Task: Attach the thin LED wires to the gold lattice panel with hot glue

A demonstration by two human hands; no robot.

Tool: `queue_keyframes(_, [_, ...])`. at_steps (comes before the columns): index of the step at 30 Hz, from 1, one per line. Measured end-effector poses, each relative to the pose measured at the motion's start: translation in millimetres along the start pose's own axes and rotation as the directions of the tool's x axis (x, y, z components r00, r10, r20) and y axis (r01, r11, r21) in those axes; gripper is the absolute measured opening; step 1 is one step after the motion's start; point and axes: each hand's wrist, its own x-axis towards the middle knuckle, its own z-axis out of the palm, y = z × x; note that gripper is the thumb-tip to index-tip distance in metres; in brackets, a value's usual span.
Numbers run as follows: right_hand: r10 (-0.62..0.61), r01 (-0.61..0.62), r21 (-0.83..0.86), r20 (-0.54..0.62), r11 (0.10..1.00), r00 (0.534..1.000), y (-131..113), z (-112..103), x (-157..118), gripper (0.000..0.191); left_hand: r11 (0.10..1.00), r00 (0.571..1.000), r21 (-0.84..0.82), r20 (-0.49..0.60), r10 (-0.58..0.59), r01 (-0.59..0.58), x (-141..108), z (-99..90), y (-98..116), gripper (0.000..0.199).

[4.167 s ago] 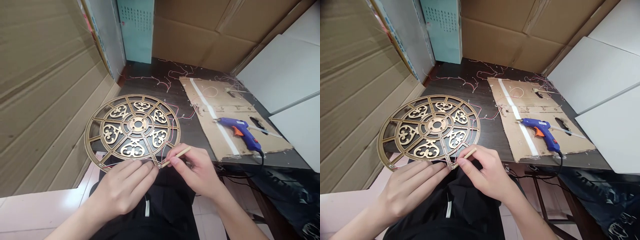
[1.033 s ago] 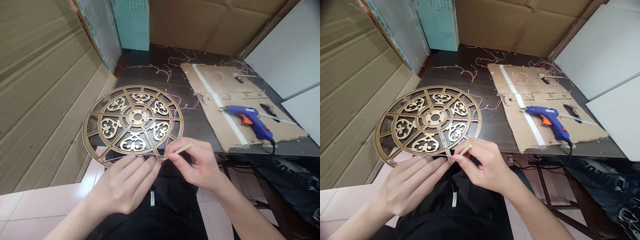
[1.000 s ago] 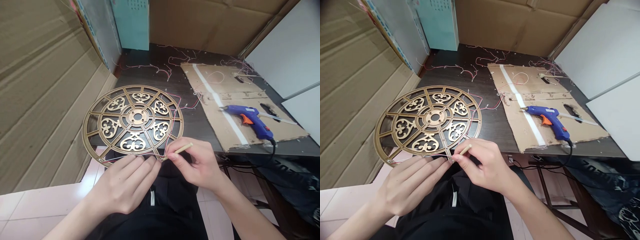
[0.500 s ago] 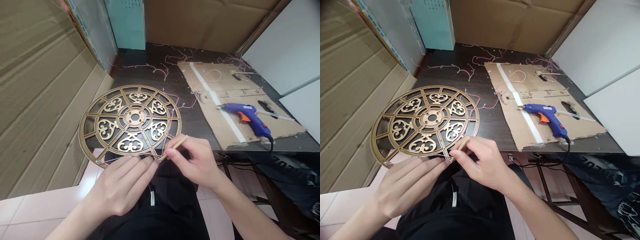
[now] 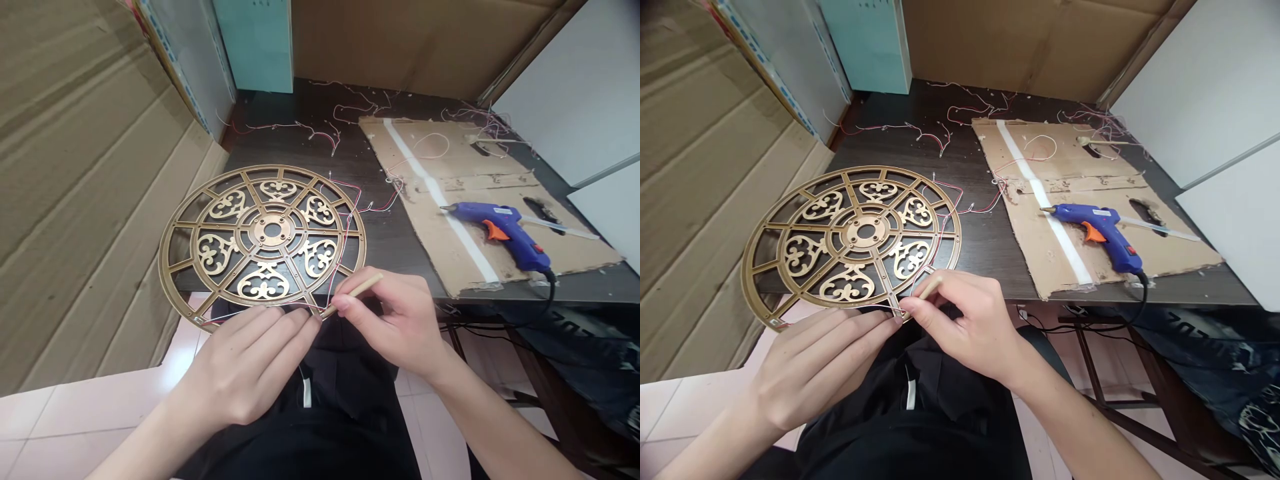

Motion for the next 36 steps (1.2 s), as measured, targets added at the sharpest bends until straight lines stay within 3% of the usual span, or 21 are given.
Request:
queue_keyframes(16, [-0.04, 0.039, -0.01, -0.028, 0.999, 0.999, 0.1, 2.5, -1.8, 0.015, 1.0, 1.0, 0.014, 0.015, 0.006, -0.006, 0.0, -2.2, 0.8, 0.029])
queue_keyframes(23, [0.054, -0.049, 0.059, -0.086, 0.997, 0.995, 1.7, 4.0, -5.9, 0.013, 1.0, 1.0, 0.004, 0.004, -0.017, 0.017, 2.1, -1.3, 1.4, 0.027])
queue_keyframes(36, [0.031, -0.03, 0.057, -0.015, 0.998, 0.999, 5.7, 1.4, -7.9, 0.011, 1.0, 1.0, 0.014, 0.015, -0.019, 0.018, -1.1, -0.3, 1.1, 0.027])
